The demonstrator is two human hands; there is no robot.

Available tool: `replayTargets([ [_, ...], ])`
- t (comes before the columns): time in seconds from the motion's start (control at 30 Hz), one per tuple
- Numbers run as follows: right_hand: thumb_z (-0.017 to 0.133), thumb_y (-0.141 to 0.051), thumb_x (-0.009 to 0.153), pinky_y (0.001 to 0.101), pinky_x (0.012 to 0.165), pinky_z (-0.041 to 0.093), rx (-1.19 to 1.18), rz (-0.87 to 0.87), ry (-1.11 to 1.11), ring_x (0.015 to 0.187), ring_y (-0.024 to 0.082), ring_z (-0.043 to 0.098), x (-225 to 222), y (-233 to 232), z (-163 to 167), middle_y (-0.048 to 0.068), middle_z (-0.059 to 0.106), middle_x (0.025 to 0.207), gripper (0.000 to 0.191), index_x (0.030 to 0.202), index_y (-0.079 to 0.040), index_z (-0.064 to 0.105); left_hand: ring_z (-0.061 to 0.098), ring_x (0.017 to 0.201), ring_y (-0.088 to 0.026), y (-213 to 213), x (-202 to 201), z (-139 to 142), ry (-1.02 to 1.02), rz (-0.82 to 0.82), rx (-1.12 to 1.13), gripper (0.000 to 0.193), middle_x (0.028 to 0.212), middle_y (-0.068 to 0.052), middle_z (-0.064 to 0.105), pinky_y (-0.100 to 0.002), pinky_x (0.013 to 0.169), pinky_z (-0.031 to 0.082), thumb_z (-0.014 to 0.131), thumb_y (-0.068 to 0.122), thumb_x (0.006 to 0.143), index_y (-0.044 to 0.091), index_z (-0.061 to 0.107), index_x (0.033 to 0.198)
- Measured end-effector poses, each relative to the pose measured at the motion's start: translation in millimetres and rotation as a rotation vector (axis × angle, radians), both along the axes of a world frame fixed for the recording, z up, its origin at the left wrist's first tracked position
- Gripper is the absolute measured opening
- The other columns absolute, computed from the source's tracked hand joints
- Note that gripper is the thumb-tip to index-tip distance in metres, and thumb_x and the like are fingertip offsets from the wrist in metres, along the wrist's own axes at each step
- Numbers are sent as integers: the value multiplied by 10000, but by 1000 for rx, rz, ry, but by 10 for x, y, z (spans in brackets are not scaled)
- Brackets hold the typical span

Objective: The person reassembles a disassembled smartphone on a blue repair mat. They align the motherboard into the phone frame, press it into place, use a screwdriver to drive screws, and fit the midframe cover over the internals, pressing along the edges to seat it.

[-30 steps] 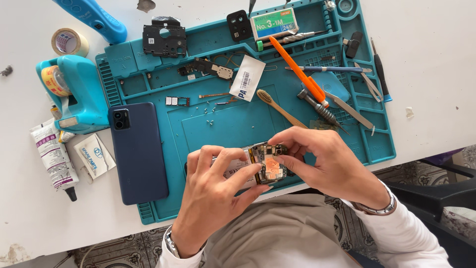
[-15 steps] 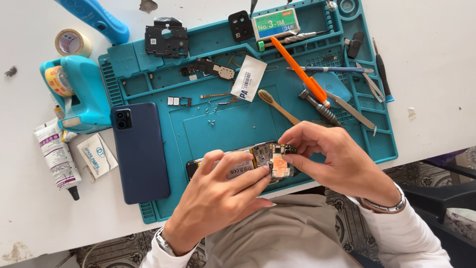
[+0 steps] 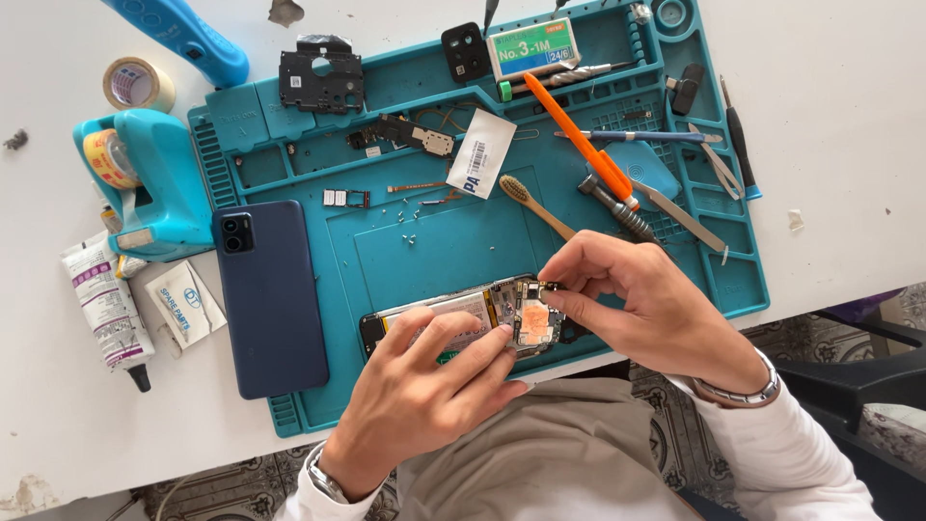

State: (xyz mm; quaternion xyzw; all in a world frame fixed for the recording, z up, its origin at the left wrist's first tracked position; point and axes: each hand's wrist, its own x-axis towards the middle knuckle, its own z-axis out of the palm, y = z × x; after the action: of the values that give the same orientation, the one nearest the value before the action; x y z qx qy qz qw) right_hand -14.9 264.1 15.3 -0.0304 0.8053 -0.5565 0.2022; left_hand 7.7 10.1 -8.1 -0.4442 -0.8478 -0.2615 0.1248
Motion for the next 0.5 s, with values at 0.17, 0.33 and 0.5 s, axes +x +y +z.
replayTargets([
  [0.17, 715, -14, 886, 235, 698, 601, -3, 28, 16, 774, 72, 707, 5, 11, -1, 38, 733, 853, 145, 1017, 10, 659, 596, 1066, -183, 5, 31, -13, 28, 29, 11, 262, 1191, 35, 703, -393, 919, 450, 812, 339, 922, 108, 791, 1043],
  [0.33, 714, -23, 887, 231, 625, 574, 43, 50, 41, 712, 67, 680, -2, -23, 23, 34, 722, 809, 145, 1019, 3, 660, 602, 1052, -183, -6, 63, -12, 57, 51, -1, 256, 1211, 24, 712, -389, 911, 446, 798, 318, 938, 105, 796, 1080],
  [0.5, 716, -35, 894, 233, 558, 519, 83, 59, 40, 651, 59, 628, -23, -52, 52, 26, 700, 744, 143, 1023, -4, 661, 611, 1060, -188, -15, 69, -18, 57, 53, 5, 248, 1210, 20, 720, -389, 923, 449, 792, 315, 944, 109, 795, 1081],
])
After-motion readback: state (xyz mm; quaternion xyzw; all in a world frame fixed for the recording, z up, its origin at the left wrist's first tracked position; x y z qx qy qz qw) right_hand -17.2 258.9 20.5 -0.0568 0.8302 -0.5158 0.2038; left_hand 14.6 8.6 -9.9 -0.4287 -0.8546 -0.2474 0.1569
